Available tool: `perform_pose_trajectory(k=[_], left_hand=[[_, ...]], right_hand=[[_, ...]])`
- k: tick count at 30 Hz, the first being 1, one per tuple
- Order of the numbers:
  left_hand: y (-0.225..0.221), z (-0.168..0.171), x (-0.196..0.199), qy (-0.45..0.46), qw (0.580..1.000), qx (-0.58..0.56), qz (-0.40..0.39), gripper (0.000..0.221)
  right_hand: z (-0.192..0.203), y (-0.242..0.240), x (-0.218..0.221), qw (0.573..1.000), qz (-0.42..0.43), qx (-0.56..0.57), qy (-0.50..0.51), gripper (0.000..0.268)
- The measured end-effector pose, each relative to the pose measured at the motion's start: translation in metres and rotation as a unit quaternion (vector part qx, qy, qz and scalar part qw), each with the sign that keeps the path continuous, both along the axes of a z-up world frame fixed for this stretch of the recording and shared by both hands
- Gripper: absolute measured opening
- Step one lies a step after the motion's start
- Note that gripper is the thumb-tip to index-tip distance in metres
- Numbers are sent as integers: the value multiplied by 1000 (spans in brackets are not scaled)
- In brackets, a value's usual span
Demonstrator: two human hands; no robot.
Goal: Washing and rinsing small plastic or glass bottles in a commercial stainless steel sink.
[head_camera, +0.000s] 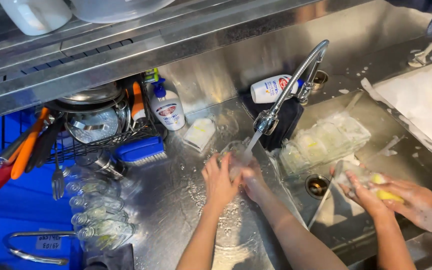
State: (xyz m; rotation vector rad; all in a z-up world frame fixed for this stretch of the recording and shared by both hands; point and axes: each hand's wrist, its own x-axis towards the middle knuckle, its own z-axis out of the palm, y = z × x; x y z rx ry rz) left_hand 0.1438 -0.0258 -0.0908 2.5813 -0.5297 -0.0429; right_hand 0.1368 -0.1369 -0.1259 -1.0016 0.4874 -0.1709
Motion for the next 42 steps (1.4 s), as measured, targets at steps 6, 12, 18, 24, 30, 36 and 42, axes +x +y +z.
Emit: perform_pose_trajectory(k=[6,12,18,24,30,36,42], left_hand=[[23,55,-55,260,955,140,-7,116],[41,71,-45,352,905,239,31,146],[45,58,-41,332,920,204,24,149],[46,42,-37,335,919,207,26,152],[33,78,-57,287,924,247,51,129],[30,60,-61,234,932,265,79,113],[25,67,-62,227,931,269,94,111]], right_hand=[[34,-16,-20,995,-57,-47,-62,85],[48,-18,-24,987,-3,-159,-24,45],[45,-23,-23,997,-14,-61,-48,48],[43,-47,-14,997,2,-49,-55,60],[34,-55,-12,999,15,23,-33,67],[138,-24,-4,995,4,90,46,29],[60,-30,58,686,420,156,-573,61]])
